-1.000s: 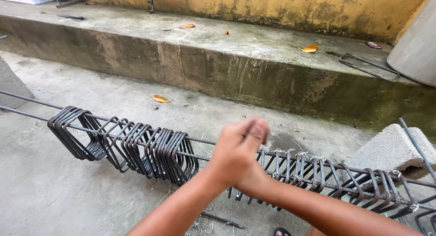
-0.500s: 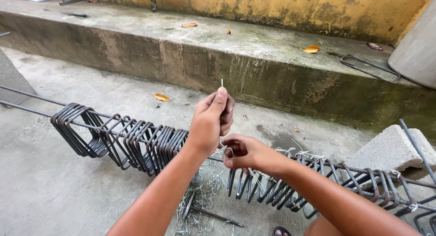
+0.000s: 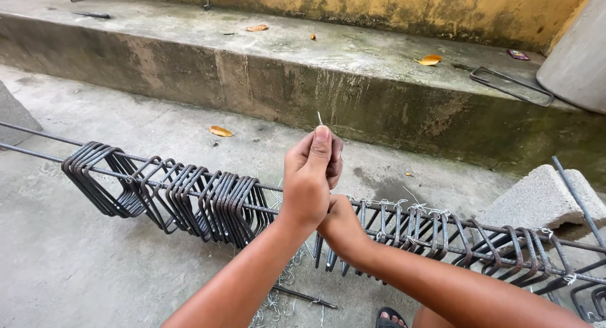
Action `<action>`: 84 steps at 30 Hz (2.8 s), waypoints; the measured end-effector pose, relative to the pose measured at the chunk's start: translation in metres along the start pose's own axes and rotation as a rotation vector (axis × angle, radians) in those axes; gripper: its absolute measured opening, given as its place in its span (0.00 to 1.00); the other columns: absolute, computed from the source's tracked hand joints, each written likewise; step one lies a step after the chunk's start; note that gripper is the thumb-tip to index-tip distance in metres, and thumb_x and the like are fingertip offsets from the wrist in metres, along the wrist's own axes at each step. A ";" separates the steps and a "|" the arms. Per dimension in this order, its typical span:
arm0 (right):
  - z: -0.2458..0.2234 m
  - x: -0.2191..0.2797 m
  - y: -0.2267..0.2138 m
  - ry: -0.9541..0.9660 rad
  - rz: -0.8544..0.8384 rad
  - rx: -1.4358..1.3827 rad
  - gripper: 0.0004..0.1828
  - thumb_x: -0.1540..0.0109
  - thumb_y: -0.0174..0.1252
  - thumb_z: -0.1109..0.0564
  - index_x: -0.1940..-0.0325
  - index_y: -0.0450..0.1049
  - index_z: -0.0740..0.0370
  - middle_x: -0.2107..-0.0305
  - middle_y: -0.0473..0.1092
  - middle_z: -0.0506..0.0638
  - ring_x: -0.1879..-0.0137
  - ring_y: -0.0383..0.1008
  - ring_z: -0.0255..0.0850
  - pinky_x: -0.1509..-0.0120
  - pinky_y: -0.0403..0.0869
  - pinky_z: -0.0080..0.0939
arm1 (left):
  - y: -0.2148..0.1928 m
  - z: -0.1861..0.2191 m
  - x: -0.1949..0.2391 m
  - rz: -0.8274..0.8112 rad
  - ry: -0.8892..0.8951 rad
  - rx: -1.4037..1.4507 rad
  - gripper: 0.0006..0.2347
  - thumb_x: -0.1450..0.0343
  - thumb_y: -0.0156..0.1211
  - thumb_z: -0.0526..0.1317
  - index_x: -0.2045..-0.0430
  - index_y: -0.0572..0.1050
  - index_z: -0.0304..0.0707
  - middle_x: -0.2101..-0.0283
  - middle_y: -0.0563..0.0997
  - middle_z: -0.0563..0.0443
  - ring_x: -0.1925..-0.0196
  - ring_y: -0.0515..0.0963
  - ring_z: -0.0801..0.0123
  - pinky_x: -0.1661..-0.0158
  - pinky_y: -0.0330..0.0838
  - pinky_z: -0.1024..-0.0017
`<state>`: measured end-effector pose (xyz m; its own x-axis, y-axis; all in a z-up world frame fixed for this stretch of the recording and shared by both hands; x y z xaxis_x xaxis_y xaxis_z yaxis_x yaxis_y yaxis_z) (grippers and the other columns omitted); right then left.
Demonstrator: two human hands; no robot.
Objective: The person sits on the floor and ties a rebar cage using wire and a manual rebar tying tool. They wrap the wire around the intersections of the rebar and twist it to secure the structure.
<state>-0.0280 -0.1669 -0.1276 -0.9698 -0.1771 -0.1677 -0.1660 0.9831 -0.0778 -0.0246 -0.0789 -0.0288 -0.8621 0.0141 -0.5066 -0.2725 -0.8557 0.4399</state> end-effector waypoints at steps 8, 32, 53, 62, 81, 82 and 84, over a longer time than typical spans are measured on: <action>0.002 -0.006 0.000 -0.178 0.055 -0.060 0.13 0.46 0.59 0.69 0.84 0.76 0.56 0.84 0.55 0.34 0.74 0.54 0.29 0.71 0.57 0.31 | 0.006 0.011 -0.010 -0.008 -0.040 0.217 0.18 0.19 0.41 0.48 0.78 0.67 0.39 0.86 0.51 0.59 0.86 0.48 0.81 0.85 0.42 0.81; -0.030 -0.013 0.012 -0.070 -0.121 0.003 0.05 0.50 0.57 0.67 0.78 0.75 0.61 0.86 0.62 0.41 0.80 0.61 0.31 0.74 0.65 0.31 | -0.021 0.006 -0.029 0.119 0.018 0.185 0.18 0.19 0.39 0.50 0.78 0.67 0.45 0.88 0.56 0.61 0.91 0.54 0.82 0.89 0.48 0.82; -0.038 -0.016 -0.100 0.112 -0.306 0.302 0.13 0.33 0.51 0.61 0.54 0.79 0.69 0.84 0.62 0.43 0.79 0.58 0.29 0.77 0.62 0.26 | -0.078 -0.021 -0.021 -0.050 -0.438 -0.591 0.17 0.22 0.44 0.50 0.63 0.81 0.41 0.66 0.85 0.44 0.57 0.85 0.55 0.58 0.76 0.60; -0.023 -0.013 -0.148 0.314 -0.446 0.675 0.12 0.37 0.58 0.57 0.56 0.87 0.58 0.73 0.81 0.46 0.63 0.72 0.34 0.50 0.72 0.38 | -0.058 -0.002 0.001 -0.656 -0.355 -1.310 0.15 0.27 0.50 0.43 0.53 0.79 0.35 0.51 0.83 0.37 0.45 0.80 0.41 0.45 0.72 0.49; -0.015 -0.058 -0.108 0.165 -0.361 1.304 0.11 0.37 0.55 0.49 0.57 0.80 0.52 0.71 0.80 0.55 0.57 0.81 0.57 0.49 0.77 0.58 | -0.098 -0.110 -0.006 -0.622 -0.487 -1.387 0.13 0.27 0.48 0.47 0.69 0.81 0.46 0.67 0.84 0.40 0.57 0.85 0.41 0.57 0.79 0.48; -0.003 -0.066 -0.107 0.167 -0.366 1.304 0.11 0.37 0.55 0.49 0.57 0.80 0.52 0.71 0.80 0.55 0.57 0.81 0.57 0.49 0.77 0.58 | -0.101 -0.113 -0.011 -0.620 -0.492 -1.384 0.13 0.27 0.48 0.47 0.69 0.81 0.46 0.67 0.84 0.40 0.57 0.85 0.41 0.57 0.79 0.48; 0.016 -0.085 -0.105 0.027 -0.262 1.458 0.12 0.36 0.52 0.46 0.64 0.76 0.53 0.75 0.77 0.54 0.61 0.81 0.57 0.54 0.78 0.58 | -0.108 -0.118 -0.025 -0.432 -0.574 -1.327 0.14 0.26 0.47 0.46 0.67 0.82 0.43 0.65 0.84 0.36 0.53 0.83 0.37 0.53 0.77 0.45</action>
<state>0.0752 -0.2558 -0.1209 -0.9468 -0.3210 0.0234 -0.0270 0.0067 -0.9996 0.0765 -0.0480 -0.1510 -0.9497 0.3053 0.0700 -0.2389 -0.5616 -0.7921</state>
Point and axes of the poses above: each hand's wrist, its own x-axis away from the middle knuckle, its own y-axis out of the palm, z = x × y, the point moved 1 cm from there along -x, towards the middle knuckle
